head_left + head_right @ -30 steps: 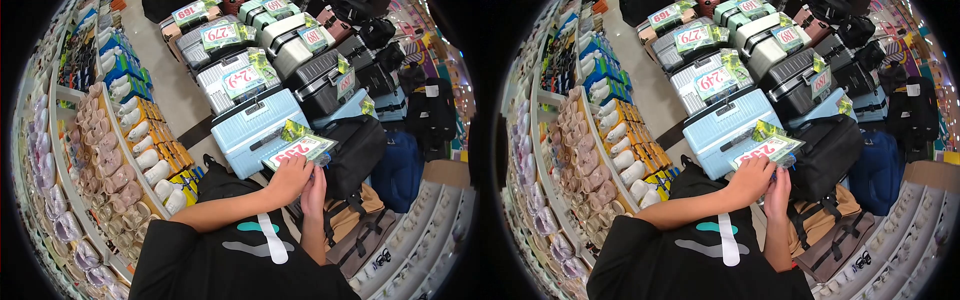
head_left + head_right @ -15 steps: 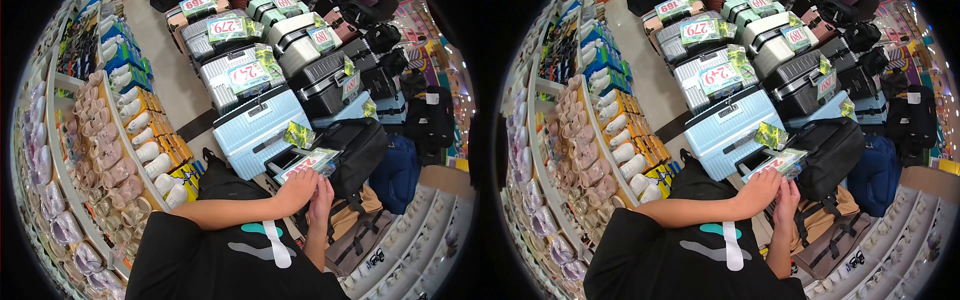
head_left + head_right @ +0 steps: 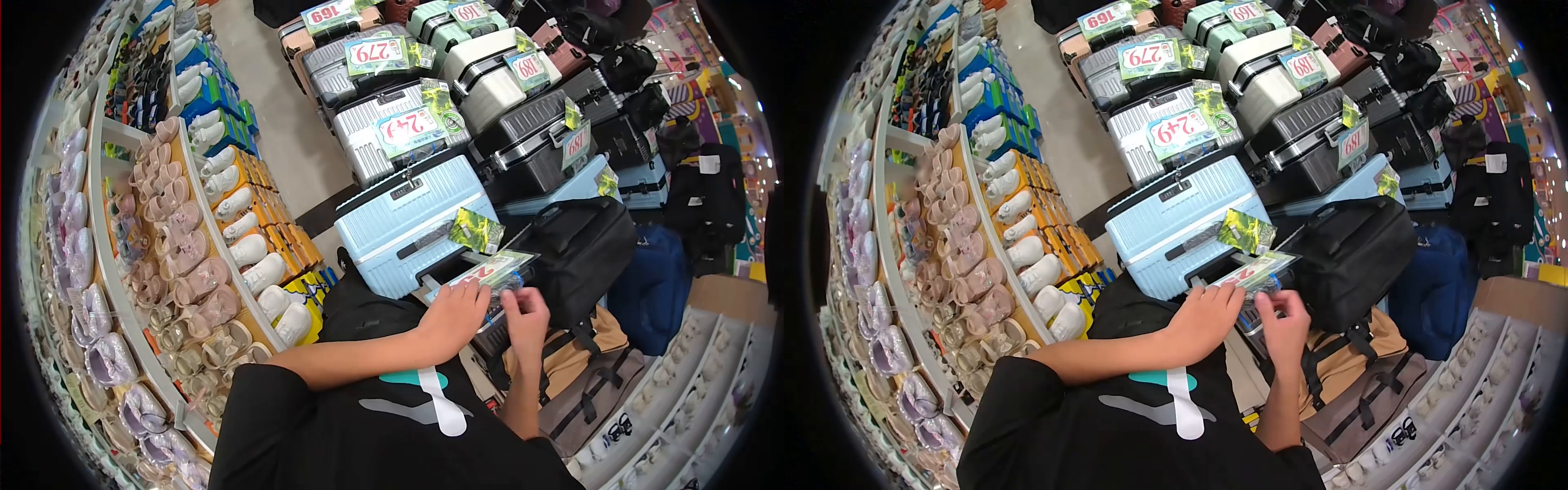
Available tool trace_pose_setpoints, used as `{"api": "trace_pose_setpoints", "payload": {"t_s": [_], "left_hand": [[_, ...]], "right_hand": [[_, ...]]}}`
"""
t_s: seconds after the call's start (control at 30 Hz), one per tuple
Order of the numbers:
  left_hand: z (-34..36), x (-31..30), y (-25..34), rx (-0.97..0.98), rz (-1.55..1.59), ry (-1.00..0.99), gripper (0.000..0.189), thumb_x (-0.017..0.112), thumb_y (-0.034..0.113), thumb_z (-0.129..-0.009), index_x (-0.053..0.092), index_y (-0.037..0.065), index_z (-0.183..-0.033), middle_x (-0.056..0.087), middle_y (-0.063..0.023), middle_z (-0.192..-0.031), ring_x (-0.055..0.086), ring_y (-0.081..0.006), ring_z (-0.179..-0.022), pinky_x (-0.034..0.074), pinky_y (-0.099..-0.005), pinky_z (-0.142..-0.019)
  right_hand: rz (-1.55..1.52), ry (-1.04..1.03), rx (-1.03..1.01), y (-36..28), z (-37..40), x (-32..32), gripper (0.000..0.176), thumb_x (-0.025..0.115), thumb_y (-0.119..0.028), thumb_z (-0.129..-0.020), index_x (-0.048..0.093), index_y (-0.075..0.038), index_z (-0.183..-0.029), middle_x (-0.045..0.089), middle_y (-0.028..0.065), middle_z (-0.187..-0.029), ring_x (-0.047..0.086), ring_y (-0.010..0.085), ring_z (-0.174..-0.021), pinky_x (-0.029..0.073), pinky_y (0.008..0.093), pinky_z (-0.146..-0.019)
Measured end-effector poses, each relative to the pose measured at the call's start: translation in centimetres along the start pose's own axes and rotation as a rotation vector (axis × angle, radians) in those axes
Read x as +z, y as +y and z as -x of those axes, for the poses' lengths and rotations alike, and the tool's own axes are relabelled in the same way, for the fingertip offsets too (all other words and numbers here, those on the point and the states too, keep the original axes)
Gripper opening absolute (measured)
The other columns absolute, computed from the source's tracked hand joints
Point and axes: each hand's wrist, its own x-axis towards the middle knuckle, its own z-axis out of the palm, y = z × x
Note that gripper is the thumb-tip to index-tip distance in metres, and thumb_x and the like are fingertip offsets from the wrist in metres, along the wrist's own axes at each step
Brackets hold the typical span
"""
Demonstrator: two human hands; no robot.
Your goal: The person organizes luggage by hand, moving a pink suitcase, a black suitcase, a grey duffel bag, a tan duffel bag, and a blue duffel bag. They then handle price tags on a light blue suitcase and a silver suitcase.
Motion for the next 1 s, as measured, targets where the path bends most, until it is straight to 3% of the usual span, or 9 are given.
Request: {"api": "trace_pose_setpoints", "payload": {"t_s": [0.03,0.13,0.2,0.23,0.43,0.63,0.8,0.83,1.0], "left_hand": [[0.1,-0.1,-0.2,-0.005,0.005,0.005,0.038,0.06,0.01,-0.074,0.051,0.001,-0.11,0.054,-0.0084,-0.097,0.056,-0.0211,-0.088,0.042,-0.0341,-0.071],[0.4,-0.7,-0.8,-0.01,-0.008,-0.001,0.037,0.061,0.01,-0.073,0.052,0.001,-0.108,0.053,-0.0077,-0.093,0.055,-0.0206,-0.084,0.042,-0.0337,-0.068],[0.1,-1.7,-1.3,0.012,-0.067,-0.082,0.034,0.062,0.012,-0.073,0.053,0.002,-0.104,0.053,-0.0078,-0.091,0.054,-0.0202,-0.08,0.041,-0.0324,-0.067],[-0.1,-1.8,-1.5,0.006,-0.075,-0.077,0.034,0.062,0.012,-0.073,0.053,0.002,-0.104,0.053,-0.0078,-0.091,0.054,-0.0202,-0.08,0.041,-0.0324,-0.067],[0.1,-0.8,-0.6,-0.027,-0.222,-0.07,0.031,0.063,0.013,-0.071,0.053,0.004,-0.099,0.053,-0.0081,-0.089,0.054,-0.0203,-0.078,0.04,-0.0321,-0.066],[1.4,0.0,-0.2,-0.284,-0.022,0.008,0.04,0.065,0.005,-0.066,0.055,0.006,-0.105,0.058,-0.0102,-0.098,0.059,-0.0263,-0.09,0.044,-0.037,-0.075],[4.2,-0.3,-0.1,-0.439,-0.045,0.101,0.054,0.069,0.0,-0.058,0.059,0.009,-0.11,0.058,-0.0087,-0.108,0.056,-0.0281,-0.1,0.041,-0.0416,-0.088],[4.8,-1.0,0.1,-0.442,-0.056,0.072,0.05,0.066,0.0,-0.061,0.059,0.008,-0.109,0.058,-0.0094,-0.109,0.055,-0.0284,-0.103,0.039,-0.0444,-0.092],[7.2,-3.0,-0.8,-0.513,-0.118,0.023,0.046,0.063,-0.003,-0.064,0.062,0.011,-0.108,0.058,-0.0091,-0.112,0.053,-0.029,-0.11,0.031,-0.0533,-0.103]], "right_hand": [[-0.036,0.143,-0.048,-1.6,0.2,0.1,0.025,0.071,-0.015,-0.085,0.055,0.0,-0.097,0.062,0.0046,-0.084,0.055,0.0091,-0.078,0.045,0.0241,-0.071],[0.318,0.211,-0.408,-3.6,-0.3,-0.4,0.034,0.061,0.0,-0.077,0.053,0.0,-0.11,0.056,0.0144,-0.109,0.057,0.0252,-0.095,0.046,0.0342,-0.082],[0.548,0.081,-0.603,-4.9,-0.7,-0.6,0.046,0.058,0.003,-0.069,0.053,0.0,-0.116,0.05,0.019,-0.12,0.05,0.0357,-0.108,0.043,0.0406,-0.09],[0.59,-0.009,-0.58,-4.5,-1.0,-0.5,0.051,0.061,0.001,-0.068,0.053,-0.002,-0.118,0.047,0.0192,-0.124,0.048,0.0394,-0.111,0.042,0.043,-0.094],[0.572,-0.088,-0.585,-4.3,-1.4,1.3,0.056,0.07,0.001,-0.061,0.054,-0.004,-0.115,0.045,0.0181,-0.127,0.047,0.0385,-0.11,0.043,0.0424,-0.092],[0.636,-0.147,-0.706,-4.0,-1.6,2.1,0.056,0.073,-0.001,-0.06,0.055,-0.004,-0.113,0.047,0.0165,-0.122,0.048,0.0382,-0.104,0.045,0.0442,-0.087],[0.635,-0.38,-0.863,-4.9,-0.7,2.1,0.055,0.076,-0.023,-0.07,0.055,-0.006,-0.118,0.052,0.0133,-0.114,0.051,0.0324,-0.096,0.049,0.0393,-0.078],[0.646,-0.375,-0.957,-4.8,-0.5,2.1,0.053,0.073,-0.03,-0.075,0.055,-0.007,-0.119,0.055,0.0093,-0.102,0.053,0.0269,-0.089,0.05,0.0349,-0.071],[0.559,-0.446,-1.103,-3.9,0.0,4.5,0.047,0.069,-0.033,-0.079,0.058,-0.006,-0.116,0.055,0.0029,-0.088,0.053,0.02,-0.078,0.048,0.0302,-0.063]]}}
